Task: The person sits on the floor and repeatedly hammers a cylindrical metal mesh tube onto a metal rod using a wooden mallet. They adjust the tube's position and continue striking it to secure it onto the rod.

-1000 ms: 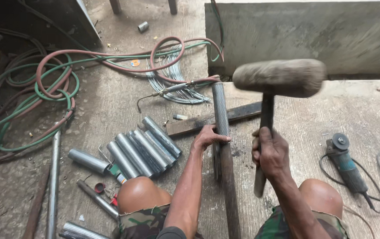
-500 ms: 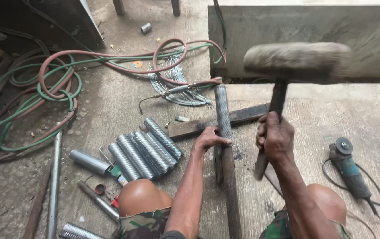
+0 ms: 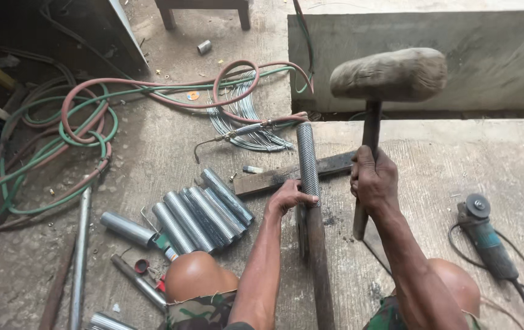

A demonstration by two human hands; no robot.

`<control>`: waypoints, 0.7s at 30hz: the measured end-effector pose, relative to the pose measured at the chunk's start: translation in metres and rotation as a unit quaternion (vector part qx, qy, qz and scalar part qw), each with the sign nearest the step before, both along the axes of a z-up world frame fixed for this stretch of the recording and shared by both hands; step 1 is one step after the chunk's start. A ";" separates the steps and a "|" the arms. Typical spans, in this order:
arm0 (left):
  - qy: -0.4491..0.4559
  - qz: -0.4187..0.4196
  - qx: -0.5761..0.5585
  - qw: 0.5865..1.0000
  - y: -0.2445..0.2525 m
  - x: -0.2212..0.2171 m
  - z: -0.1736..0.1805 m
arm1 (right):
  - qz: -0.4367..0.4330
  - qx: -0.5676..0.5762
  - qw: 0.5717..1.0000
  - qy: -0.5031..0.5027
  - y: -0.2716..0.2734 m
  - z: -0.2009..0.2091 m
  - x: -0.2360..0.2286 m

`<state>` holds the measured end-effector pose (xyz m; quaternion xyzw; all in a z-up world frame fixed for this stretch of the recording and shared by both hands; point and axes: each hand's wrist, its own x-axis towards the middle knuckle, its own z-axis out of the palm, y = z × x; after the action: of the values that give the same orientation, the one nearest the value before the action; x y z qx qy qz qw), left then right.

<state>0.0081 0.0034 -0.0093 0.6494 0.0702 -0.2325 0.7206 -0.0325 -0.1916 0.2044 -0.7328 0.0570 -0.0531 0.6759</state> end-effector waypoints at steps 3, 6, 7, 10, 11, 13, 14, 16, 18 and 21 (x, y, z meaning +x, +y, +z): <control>-0.007 0.006 -0.008 1.000 0.001 0.001 0.011 | 0.010 -0.033 0.994 -0.108 0.006 -0.023 0.008; 0.001 -0.013 -0.012 1.000 -0.018 -0.008 0.034 | 0.059 -0.338 0.927 0.154 0.003 -0.041 0.005; 0.029 -0.020 0.053 0.998 -0.021 -0.013 0.045 | 0.059 -0.281 0.942 0.171 -0.005 -0.057 0.012; 0.041 0.058 0.170 0.983 -0.047 0.005 0.049 | 0.061 -0.160 0.973 0.157 -0.013 -0.038 0.015; 0.040 0.137 0.223 0.964 -0.059 0.001 0.040 | 0.061 -0.095 0.983 0.143 -0.013 -0.024 0.001; 0.054 0.128 0.246 0.959 -0.081 -0.017 0.070 | 0.034 -0.050 0.989 0.132 -0.011 0.002 -0.019; 0.052 0.132 0.266 0.954 -0.090 -0.016 0.090 | 0.013 -0.008 0.995 0.102 -0.009 0.019 -0.020; 0.051 0.173 0.274 0.945 -0.093 -0.002 0.060 | -0.007 -0.001 0.998 0.057 -0.012 0.044 -0.021; 0.050 0.212 0.283 0.934 -0.092 0.003 0.054 | -0.028 0.008 0.999 0.014 -0.013 0.057 -0.021; 0.059 0.189 0.220 0.955 -0.089 0.002 0.052 | -0.033 0.025 0.980 -0.193 -0.010 0.038 -0.018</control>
<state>0.0100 -0.0851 0.0422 0.7519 0.2832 -0.1091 0.5852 -0.0509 -0.2013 0.2423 -0.6893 -0.0497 -0.2144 0.6902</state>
